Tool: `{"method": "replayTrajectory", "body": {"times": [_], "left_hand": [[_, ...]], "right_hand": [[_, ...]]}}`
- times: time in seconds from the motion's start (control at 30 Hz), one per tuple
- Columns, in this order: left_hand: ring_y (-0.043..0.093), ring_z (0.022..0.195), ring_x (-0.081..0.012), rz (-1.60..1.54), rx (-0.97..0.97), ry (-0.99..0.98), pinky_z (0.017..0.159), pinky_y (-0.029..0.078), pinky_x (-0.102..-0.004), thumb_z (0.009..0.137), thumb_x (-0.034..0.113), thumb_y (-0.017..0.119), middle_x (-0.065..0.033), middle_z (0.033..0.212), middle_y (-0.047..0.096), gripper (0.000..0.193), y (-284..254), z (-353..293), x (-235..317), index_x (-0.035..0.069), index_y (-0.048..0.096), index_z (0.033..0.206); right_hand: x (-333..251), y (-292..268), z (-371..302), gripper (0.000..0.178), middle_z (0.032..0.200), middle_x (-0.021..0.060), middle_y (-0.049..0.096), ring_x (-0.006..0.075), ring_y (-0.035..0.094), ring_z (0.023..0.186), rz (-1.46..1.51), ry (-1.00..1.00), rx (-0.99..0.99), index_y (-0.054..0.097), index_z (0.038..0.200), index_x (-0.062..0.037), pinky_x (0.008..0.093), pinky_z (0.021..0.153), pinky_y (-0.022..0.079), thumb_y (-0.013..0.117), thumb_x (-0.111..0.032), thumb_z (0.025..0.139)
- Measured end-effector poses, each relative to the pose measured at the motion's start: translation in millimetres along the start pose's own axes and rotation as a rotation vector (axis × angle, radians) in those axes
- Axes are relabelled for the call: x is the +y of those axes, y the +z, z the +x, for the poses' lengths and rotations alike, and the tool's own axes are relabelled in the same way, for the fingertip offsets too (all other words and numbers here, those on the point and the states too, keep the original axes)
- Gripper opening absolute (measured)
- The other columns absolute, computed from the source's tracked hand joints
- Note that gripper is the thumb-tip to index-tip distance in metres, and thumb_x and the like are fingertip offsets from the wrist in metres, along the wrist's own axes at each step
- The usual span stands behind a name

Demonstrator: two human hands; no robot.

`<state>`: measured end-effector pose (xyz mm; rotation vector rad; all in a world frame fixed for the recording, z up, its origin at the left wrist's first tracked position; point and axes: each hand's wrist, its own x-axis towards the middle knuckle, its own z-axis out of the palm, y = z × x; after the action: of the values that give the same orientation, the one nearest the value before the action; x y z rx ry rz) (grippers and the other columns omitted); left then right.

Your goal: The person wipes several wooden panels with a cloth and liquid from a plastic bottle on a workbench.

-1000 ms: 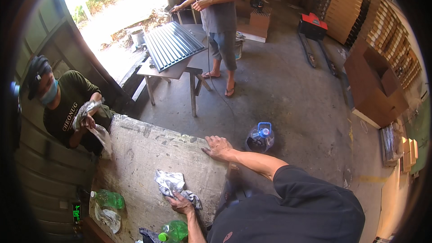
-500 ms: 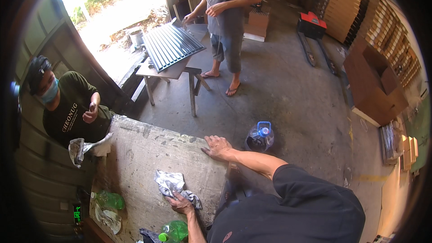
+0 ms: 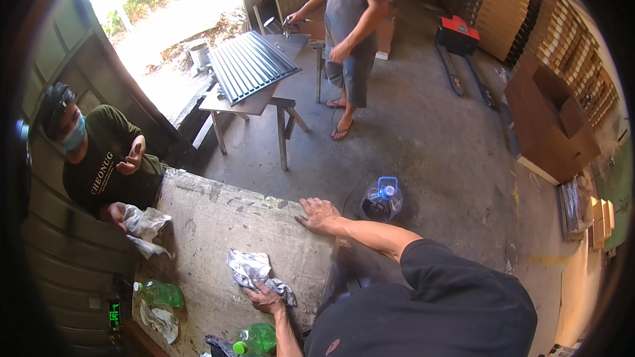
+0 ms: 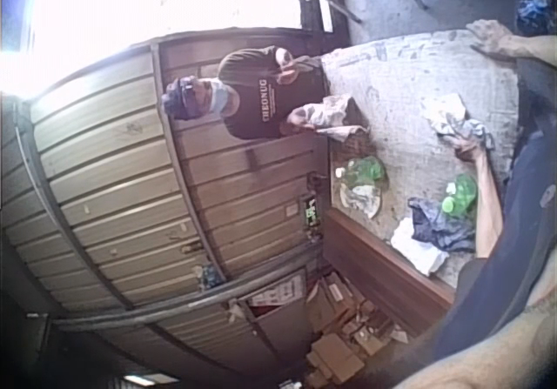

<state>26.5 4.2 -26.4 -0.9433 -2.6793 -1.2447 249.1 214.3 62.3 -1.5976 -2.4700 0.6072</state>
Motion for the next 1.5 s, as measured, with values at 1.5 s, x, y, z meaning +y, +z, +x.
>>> {"method": "replayTrajectory", "body": {"times": [1.5], "left_hand": [[0.063, 0.101, -0.049, 0.047, -0.039, -0.048, 0.086, 0.049, -0.0514, 0.099, 0.043, 0.052, -0.0351, 0.115, 0.063, 0.065, -12, 0, 22, -0.013, 0.051, 0.132]], "right_hand": [[4, 4, 0, 0.059, 0.118, 0.0211, 0.063, 0.0367, 0.059, 0.114, 0.004, -0.013, 0.05, 0.052, 0.127, -0.0001, 0.0459, 0.097, 0.049, 0.052, -0.051, 0.097]]}}
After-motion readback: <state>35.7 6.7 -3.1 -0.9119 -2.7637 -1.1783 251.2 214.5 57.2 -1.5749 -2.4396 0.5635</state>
